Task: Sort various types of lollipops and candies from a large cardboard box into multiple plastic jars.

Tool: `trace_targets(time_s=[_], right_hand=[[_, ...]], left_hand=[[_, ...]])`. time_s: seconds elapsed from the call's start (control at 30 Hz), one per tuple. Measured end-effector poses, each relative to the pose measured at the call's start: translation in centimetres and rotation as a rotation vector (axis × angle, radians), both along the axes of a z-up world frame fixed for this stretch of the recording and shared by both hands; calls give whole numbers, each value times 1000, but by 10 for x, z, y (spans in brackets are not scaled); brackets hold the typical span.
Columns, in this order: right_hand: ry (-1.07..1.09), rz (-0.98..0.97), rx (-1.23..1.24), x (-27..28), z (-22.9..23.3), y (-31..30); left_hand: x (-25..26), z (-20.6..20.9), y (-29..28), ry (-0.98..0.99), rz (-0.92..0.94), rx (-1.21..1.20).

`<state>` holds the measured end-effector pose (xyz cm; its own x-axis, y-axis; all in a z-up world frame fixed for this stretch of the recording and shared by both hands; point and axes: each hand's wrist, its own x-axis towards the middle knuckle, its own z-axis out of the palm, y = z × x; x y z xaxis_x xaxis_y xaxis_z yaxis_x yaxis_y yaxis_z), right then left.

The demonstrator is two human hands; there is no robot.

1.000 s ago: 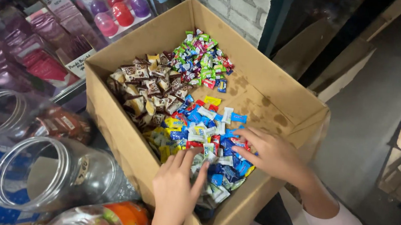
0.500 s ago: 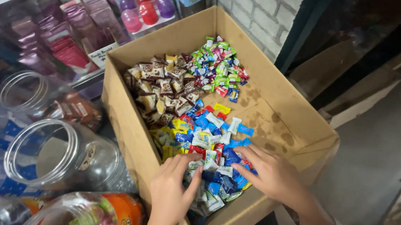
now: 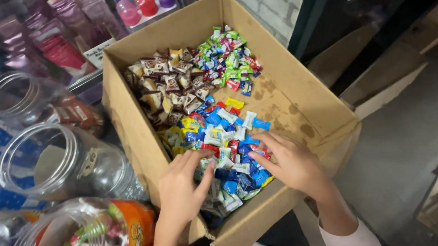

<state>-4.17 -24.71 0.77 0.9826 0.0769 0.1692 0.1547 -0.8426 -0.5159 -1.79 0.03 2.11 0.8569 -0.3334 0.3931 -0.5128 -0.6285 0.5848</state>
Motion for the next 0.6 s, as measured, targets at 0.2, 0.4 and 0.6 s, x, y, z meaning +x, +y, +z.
trace_targets(time_s=[0.2, 0.4, 0.6], right_hand=[[32, -16, -75, 3, -3, 5], [70, 80, -148, 10, -9, -3], [26, 165, -175, 13, -10, -3]], left_hand=[[5, -13, 6, 3, -45, 52], [15, -53, 7, -71, -34, 168], [11, -53, 5, -101, -18, 147]])
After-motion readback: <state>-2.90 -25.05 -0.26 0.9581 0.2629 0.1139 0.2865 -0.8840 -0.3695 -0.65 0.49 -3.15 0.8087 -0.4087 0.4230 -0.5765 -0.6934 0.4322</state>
